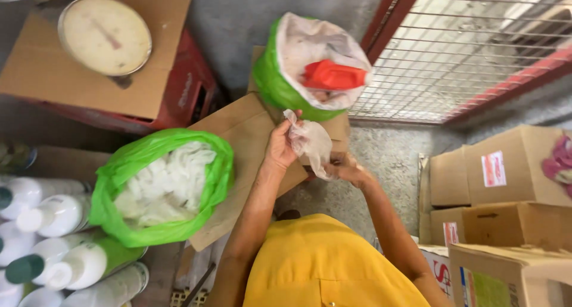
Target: Scooping white powder from a bag into smaller plastic bags, weighing them on a scale, tying them, and placing them into a box.
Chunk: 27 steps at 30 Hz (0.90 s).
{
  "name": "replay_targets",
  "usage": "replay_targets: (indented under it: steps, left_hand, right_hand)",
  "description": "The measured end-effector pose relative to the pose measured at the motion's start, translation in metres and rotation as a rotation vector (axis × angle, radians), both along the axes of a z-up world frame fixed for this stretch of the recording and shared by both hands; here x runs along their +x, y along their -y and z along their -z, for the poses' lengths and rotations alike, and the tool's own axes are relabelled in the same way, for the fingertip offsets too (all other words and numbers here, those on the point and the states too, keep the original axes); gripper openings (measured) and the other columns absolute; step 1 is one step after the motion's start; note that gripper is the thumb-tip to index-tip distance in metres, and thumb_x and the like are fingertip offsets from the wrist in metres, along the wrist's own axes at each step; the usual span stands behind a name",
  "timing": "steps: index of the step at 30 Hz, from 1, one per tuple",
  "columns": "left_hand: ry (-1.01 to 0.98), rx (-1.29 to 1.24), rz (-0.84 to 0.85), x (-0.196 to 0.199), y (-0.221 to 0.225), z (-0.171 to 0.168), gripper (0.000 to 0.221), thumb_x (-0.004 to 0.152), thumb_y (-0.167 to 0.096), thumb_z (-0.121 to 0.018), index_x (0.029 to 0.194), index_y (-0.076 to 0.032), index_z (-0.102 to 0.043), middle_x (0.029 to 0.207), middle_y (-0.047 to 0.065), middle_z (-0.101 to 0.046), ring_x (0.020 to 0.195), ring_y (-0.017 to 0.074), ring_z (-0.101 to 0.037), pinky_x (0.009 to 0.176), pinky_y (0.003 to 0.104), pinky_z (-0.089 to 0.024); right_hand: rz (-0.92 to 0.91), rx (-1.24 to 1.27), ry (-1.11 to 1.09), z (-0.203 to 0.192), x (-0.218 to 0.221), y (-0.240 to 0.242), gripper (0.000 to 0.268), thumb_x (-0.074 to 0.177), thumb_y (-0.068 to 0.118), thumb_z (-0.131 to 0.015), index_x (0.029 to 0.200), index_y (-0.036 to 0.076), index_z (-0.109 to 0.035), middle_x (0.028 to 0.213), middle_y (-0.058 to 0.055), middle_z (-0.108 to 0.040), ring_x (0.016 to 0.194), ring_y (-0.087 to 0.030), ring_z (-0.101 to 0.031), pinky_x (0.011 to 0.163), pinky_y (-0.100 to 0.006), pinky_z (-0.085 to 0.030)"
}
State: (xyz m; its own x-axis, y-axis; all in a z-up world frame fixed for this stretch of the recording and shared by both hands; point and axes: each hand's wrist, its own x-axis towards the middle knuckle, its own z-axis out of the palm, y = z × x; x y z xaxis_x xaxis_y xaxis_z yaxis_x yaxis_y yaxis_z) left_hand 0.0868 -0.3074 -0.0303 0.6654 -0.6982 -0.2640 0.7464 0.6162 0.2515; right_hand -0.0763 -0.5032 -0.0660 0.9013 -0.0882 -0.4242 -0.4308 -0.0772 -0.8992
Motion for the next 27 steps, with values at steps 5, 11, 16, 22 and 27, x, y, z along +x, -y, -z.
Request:
replay_targets:
  steps: [5,11,16,22,27]
  left_hand:
    - [0.116,-0.098,0.106,-0.034,0.041,-0.034,0.038,0.101,-0.022,-0.065,0.135,-0.004,-0.064,0.1,0.004,-0.064,0.093,0.0184,-0.062,0.08,0.035,-0.059]
    - [0.86,0.699,0.47,-0.084,0.081,-0.018,0.055,0.08,-0.024,-0.073,0.132,-0.013,-0.058,0.102,-0.004,-0.064,0.092,0.0088,-0.06,0.07,0.031,-0.047]
    - [1.216,1.083,0.5,-0.112,0.147,0.122,0.046,0.087,-0.029,-0.081,0.121,-0.002,-0.066,0.098,0.002,-0.069,0.087,0.0093,-0.067,0.079,0.028,-0.053]
    - [0.263,0.572,0.459,-0.102,0.193,0.247,0.024,0.102,-0.029,-0.068,0.103,-0.006,-0.073,0.09,0.004,-0.07,0.078,0.0182,-0.064,0.071,0.041,-0.054]
    - [-0.205,0.432,0.623,-0.096,0.229,0.216,0.028,0.101,-0.033,-0.052,0.09,-0.011,-0.064,0.082,0.007,-0.068,0.075,0.0282,-0.067,0.07,0.052,-0.056]
  right_hand:
    - [0.339,0.271,0.06,0.026,-0.054,0.06,0.036,0.094,0.011,-0.069,0.129,0.005,-0.071,0.106,-0.004,-0.074,0.088,-0.015,-0.067,0.074,-0.033,-0.057]
    - [0.876,0.514,0.177,0.007,-0.102,0.158,0.004,0.104,0.017,-0.066,0.106,0.014,-0.066,0.091,0.001,-0.067,0.082,-0.016,-0.065,0.074,-0.048,-0.056]
    - [0.955,0.675,0.159,0.038,-0.118,0.196,0.013,0.102,0.027,-0.06,0.101,0.016,-0.065,0.078,-0.003,-0.061,0.068,-0.02,-0.058,0.071,-0.058,-0.061]
    - [0.974,0.042,0.319,0.116,-0.163,0.216,0.022,0.104,0.028,-0.068,0.11,0.008,-0.07,0.093,-0.001,-0.068,0.081,-0.014,-0.059,0.07,-0.036,-0.051]
    - [0.775,-0.353,0.011,-0.017,-0.185,0.135,0.04,0.087,0.039,-0.078,0.11,0.007,-0.071,0.083,-0.007,-0.066,0.075,-0.021,-0.059,0.064,-0.039,-0.047]
